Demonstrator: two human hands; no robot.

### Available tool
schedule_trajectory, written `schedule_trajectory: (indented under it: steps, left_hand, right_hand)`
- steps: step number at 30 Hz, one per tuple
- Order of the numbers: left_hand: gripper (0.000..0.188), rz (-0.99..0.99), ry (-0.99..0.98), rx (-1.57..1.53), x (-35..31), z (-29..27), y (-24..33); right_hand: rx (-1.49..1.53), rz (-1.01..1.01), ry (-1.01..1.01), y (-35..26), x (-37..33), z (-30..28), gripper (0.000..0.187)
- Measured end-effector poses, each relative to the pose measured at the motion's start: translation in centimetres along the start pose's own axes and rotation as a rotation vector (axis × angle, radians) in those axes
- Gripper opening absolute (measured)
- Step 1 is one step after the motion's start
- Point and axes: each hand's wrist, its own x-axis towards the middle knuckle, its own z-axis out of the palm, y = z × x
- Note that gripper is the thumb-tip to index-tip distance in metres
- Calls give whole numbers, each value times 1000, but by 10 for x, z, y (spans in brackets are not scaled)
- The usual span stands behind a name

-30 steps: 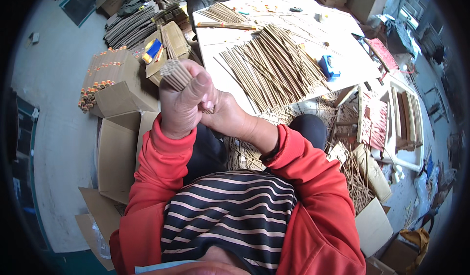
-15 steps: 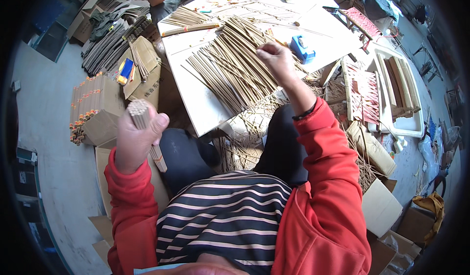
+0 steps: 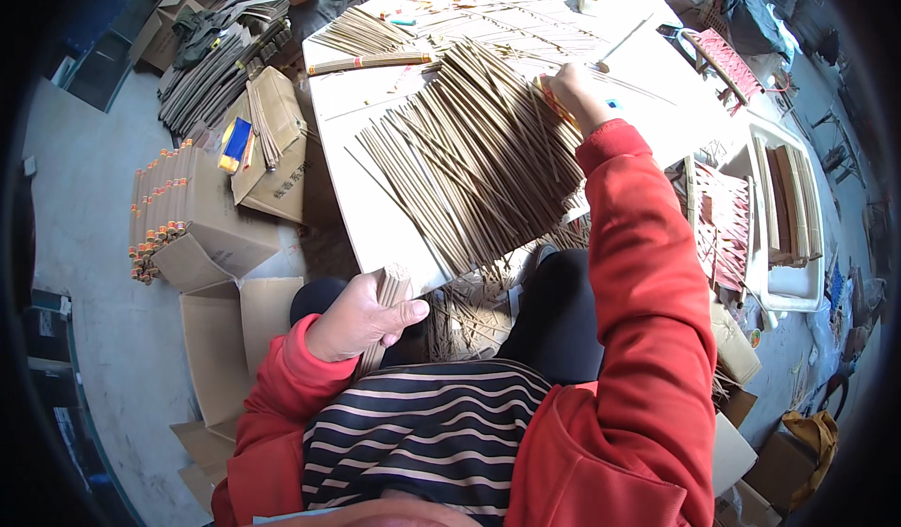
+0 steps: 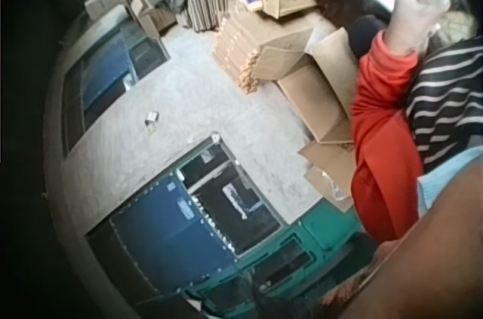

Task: The person gathers thin wooden sticks from a pile on a low table, aligns them into bundles, and secures each bundle with a small paper wrapper. The person repeats this process, placing finished bundles into a cardboard box.

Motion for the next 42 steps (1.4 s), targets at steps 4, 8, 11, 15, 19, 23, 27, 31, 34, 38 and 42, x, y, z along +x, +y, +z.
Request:
schedule_trajectory:
  steps: [4, 8, 11, 15, 19, 23, 27, 31, 34, 38, 42]
  left_hand:
    - [23, -25, -8, -46, 13, -8, -3]
    - [22, -29, 5, -34, 16, -11, -1]
    - [22, -21, -7, -58, 17, -12, -1]
    - [22, 2, -10, -44, 12, -12, -2]
    - [22, 9, 6, -27, 7, -8, -2]
    - [23, 11, 20, -7, 1, -5, -3]
    - [23, 23, 13, 19, 0, 1, 0]
    - [23, 8, 32, 19, -2, 3, 2]
    - [23, 18, 21, 39, -4, 3, 1]
    - [28, 27, -13, 36, -1, 5, -5]
    - [38, 37, -24, 7, 0, 7, -8]
  right_hand:
    - [-2, 46, -51, -1, 16, 9, 27]
    - [49, -135, 22, 6, 17, 10, 28]
    - [79, -192, 32, 10, 17, 0, 30]
    - [60, -382, 117, -2, 9, -18, 29]
    - [171, -446, 18, -17, -3, -44, 24]
    - [22, -349, -234, -27, -25, -58, 21]
    - [-226, -387, -194, 3, -36, -53, 19]
    - [-78, -420, 36, -14, -50, -55, 16]
    - [521, -452, -163, -94, -140, -94, 21]
    - [1121, -644, -809, -142, -260, -135, 19]
    - [1400, -1129, -1207, -161, -289, -126, 30]
